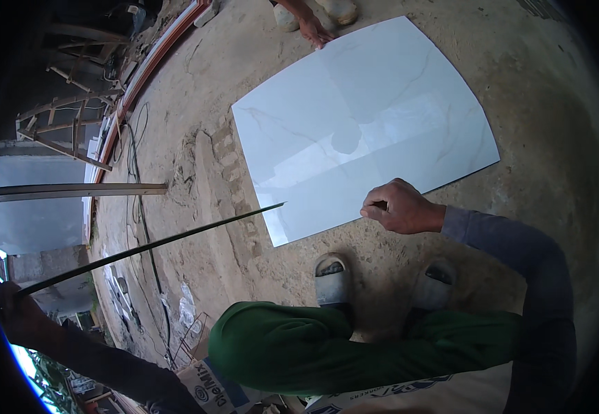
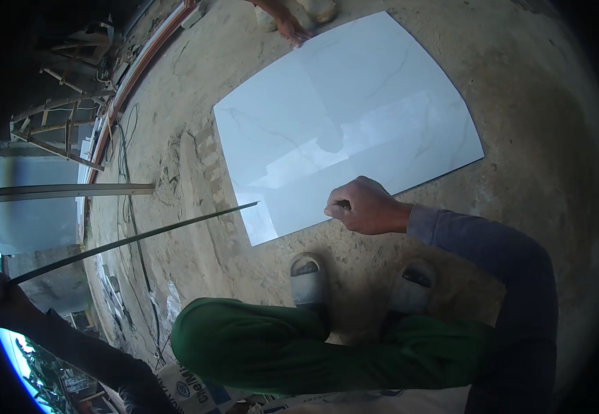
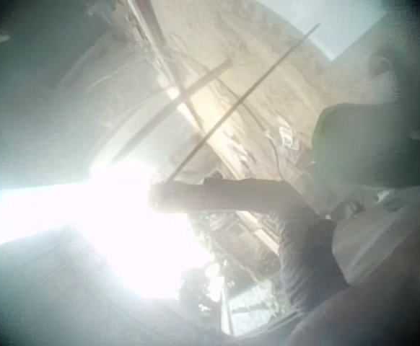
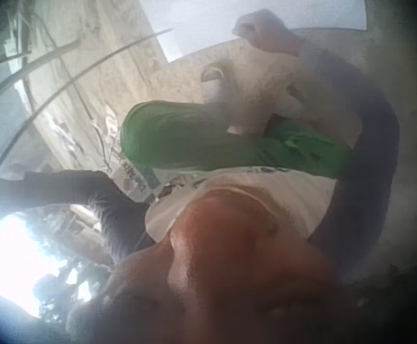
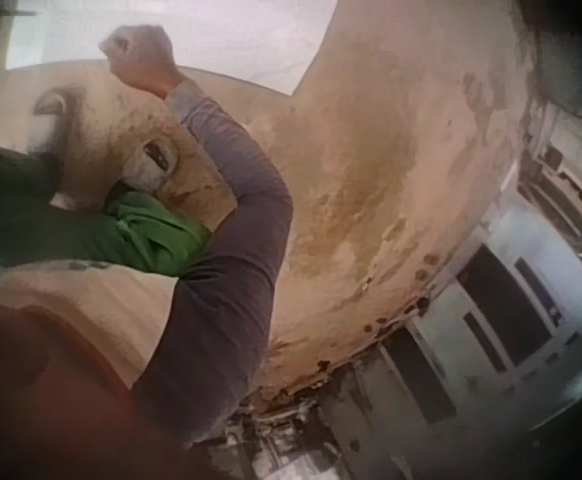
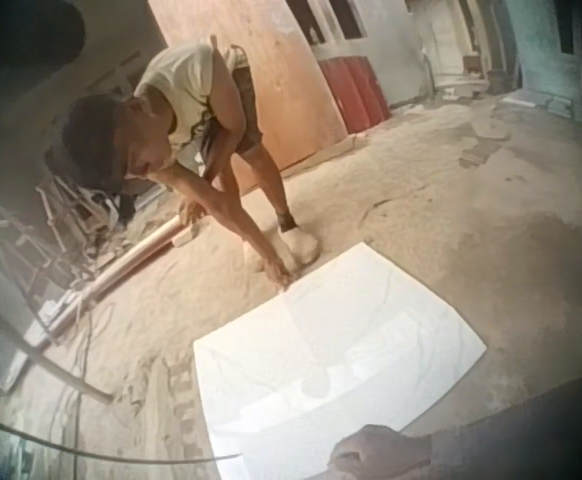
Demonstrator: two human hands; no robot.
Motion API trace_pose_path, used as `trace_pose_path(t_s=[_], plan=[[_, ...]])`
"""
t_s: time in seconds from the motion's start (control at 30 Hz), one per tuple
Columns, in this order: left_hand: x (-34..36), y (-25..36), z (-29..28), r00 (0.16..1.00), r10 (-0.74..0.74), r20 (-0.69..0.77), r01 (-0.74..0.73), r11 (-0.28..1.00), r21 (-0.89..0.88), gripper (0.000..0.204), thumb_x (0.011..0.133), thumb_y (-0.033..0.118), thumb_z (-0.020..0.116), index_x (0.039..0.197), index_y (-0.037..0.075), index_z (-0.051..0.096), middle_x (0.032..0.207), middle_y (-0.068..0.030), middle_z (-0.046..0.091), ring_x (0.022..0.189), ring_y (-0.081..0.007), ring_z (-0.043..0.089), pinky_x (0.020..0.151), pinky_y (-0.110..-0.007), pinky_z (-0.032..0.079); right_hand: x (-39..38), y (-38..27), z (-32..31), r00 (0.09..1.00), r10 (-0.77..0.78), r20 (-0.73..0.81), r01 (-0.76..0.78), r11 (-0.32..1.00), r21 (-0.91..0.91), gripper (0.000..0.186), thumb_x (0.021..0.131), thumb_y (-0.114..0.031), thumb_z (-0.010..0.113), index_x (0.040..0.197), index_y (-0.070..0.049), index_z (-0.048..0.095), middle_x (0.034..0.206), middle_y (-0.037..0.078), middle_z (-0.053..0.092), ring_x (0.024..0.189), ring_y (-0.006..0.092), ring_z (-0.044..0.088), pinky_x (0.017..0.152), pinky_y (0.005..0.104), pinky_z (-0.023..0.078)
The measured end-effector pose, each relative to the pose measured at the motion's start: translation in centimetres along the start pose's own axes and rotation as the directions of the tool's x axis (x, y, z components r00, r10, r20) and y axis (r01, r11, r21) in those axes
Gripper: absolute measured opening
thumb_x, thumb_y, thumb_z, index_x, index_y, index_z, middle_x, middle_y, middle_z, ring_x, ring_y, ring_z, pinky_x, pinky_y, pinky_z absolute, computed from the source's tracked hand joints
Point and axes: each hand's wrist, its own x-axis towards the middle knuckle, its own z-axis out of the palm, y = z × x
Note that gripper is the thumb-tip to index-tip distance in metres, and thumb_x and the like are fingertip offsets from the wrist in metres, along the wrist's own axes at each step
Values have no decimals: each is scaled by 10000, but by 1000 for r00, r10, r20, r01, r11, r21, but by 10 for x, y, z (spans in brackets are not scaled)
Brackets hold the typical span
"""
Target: The person holds a green tape measure to check the dimensions of a white tile on the floor, marks the tile with a pencil, and picks up other pieces of tile.
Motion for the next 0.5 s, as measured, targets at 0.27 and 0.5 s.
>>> trace_pose_path(t_s=[0.27,0.5], plan=[[27,-9,256,740,-350,575,207,931,300,362,1149,270,433,1076,-34,616,675,-29,543,458,-111,505,399,-238,384,-6,1,42,939,43,342,-10,995,-97,244,884,-191,656,728,-3,652,695,208,656,652,399,642,655,515,482],[-112,-168,376,-23,-818,575,321,539,779,449,1107,393,586,1061,-21,756,631,-34,629,551,-108,671,473,-261,511,-43,61,23,943,144,300,-96,981,-169,281,889,-195,640,682,-11,587,671,218,609,679,440,610,669,547,456]])
